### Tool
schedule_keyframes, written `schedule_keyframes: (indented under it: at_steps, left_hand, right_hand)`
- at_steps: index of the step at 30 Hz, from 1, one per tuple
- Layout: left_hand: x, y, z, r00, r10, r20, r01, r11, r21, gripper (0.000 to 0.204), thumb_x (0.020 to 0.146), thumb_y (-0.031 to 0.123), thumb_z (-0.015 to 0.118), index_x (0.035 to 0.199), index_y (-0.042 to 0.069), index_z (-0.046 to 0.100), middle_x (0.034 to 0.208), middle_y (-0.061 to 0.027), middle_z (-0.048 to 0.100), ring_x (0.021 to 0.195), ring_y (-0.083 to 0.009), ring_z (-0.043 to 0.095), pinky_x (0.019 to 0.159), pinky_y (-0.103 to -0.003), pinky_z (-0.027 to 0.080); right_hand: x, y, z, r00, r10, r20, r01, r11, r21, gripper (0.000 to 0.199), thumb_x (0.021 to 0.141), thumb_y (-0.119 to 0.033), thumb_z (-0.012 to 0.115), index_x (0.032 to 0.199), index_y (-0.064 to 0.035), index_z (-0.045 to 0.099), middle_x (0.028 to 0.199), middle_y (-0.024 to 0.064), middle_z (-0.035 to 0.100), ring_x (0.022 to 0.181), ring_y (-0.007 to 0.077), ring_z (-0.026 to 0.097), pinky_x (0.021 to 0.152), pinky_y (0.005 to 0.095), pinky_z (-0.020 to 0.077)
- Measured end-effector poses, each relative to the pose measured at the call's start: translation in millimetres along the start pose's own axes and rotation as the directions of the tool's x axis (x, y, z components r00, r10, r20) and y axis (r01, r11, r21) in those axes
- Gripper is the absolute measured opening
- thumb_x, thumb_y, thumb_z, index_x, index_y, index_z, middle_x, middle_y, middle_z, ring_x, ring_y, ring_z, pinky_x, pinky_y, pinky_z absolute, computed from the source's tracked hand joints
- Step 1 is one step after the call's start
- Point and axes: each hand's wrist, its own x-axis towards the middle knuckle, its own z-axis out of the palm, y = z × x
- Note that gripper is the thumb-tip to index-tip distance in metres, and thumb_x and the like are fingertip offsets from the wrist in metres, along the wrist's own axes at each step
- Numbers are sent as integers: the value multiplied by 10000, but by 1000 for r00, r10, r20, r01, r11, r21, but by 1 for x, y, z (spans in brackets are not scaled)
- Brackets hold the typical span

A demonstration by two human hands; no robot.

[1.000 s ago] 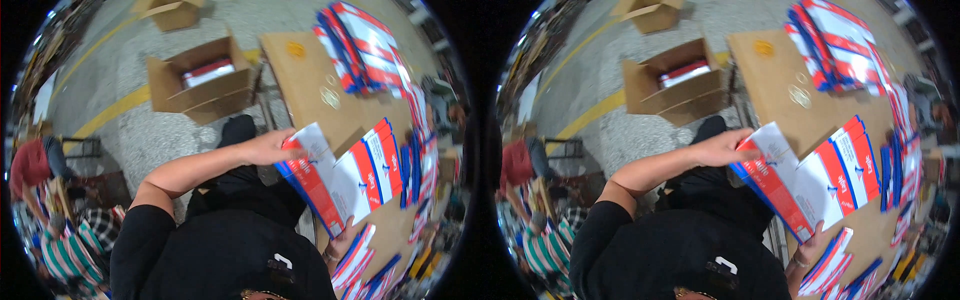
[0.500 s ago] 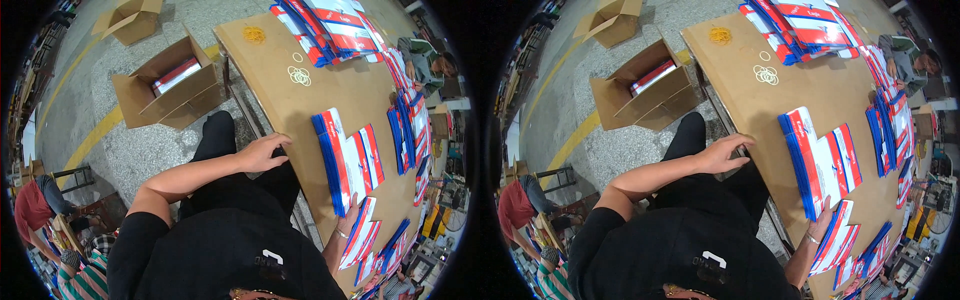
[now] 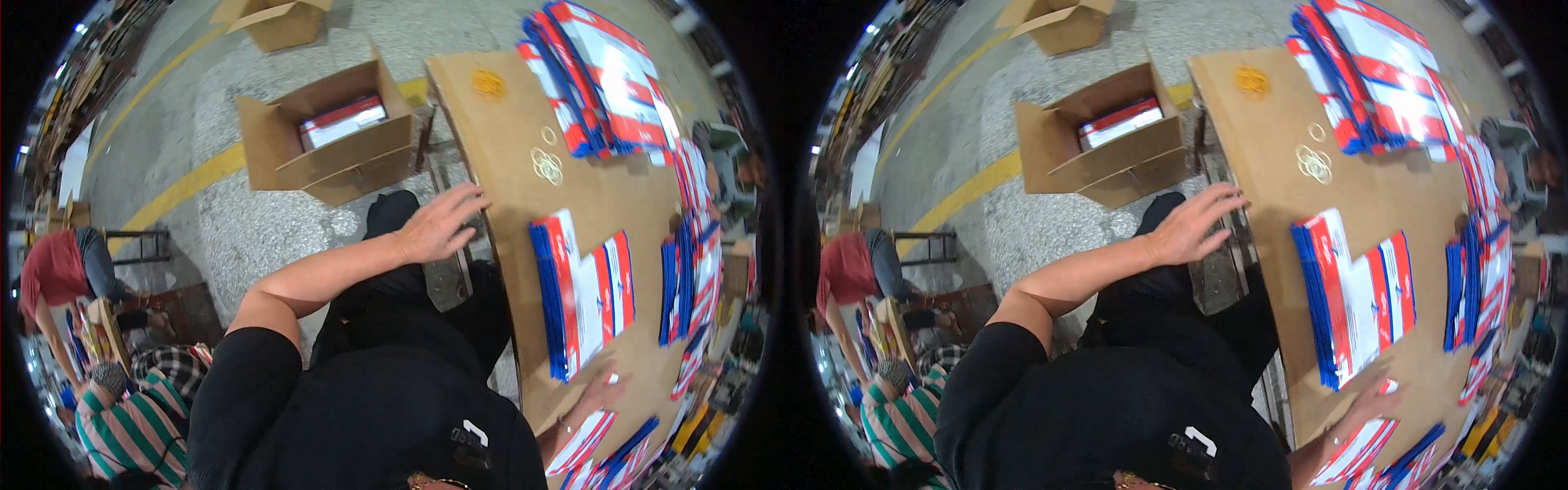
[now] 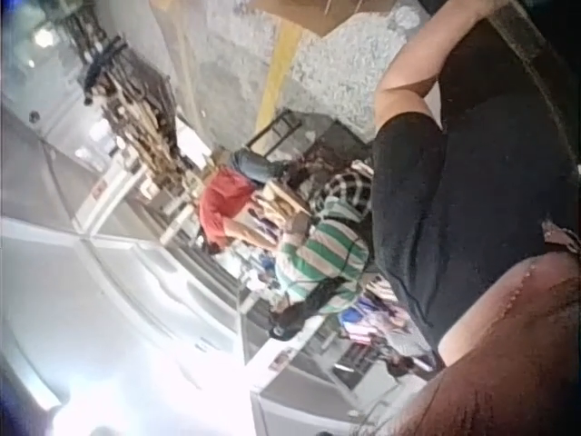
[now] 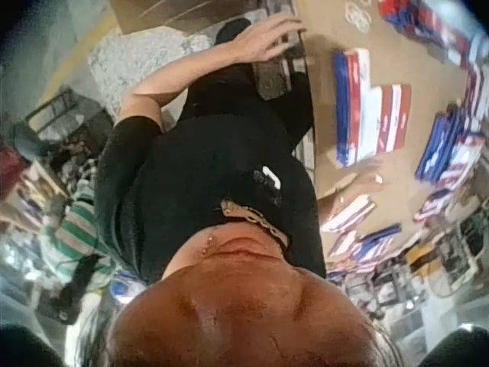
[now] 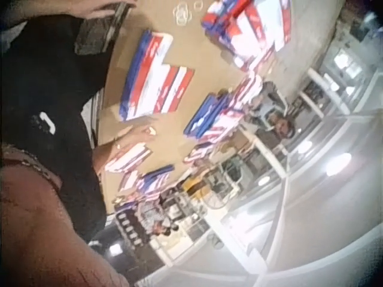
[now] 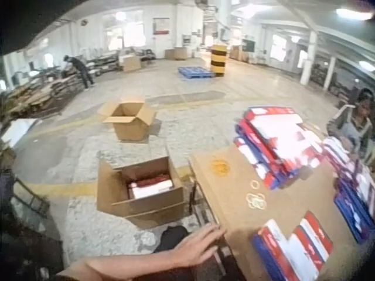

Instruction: Packing flat boxes into a larger carton and organizing stacks of products.

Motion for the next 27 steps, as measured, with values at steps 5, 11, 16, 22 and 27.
schedule_keyframes:
  at_steps: [5,11,16,22,27]
  left_hand:
    - [-24,-118,-70,923,-235,-305,345,858,382,503,823,194,651,1268,25,487,1295,-217,466,1200,-388,466,1010,-455,398]
    - [-68,-240,-129,475,-876,-86,748,350,564,565,952,492,421,1122,-5,628,1025,-234,658,949,-371,631,885,-470,474]
    - [-115,-300,-91,429,-851,303,659,524,540,559,966,454,365,928,8,699,996,-212,681,908,-365,659,829,-442,510]
    - [-130,-382,-46,323,-930,178,670,357,650,317,912,238,489,1117,47,637,1111,-194,646,979,-328,657,817,-452,532]
    - [-99,-471,0,214,-909,358,290,409,865,384,928,192,467,1279,64,550,1339,-125,532,1269,-320,478,902,-602,458]
  right_hand:
    - [19,-195,-70,931,-362,37,275,767,580,356,924,-113,583,1255,12,545,1279,208,541,1211,328,501,1025,393,387]
    - [10,-420,-37,423,-906,7,614,292,733,440,817,-19,630,1246,-60,540,1371,176,457,1302,396,403,1080,484,331]
    - [13,-510,29,254,-966,52,713,223,665,519,833,-114,646,1327,-99,486,1455,177,360,1367,404,298,1121,503,259]
    - [4,-528,51,249,-960,125,675,265,688,558,836,-204,655,1358,-128,475,1474,210,326,1368,431,292,1118,536,240]
    - [7,-525,60,247,-928,277,666,371,648,544,818,-215,660,1336,-171,500,1465,226,328,1346,461,316,1086,587,267]
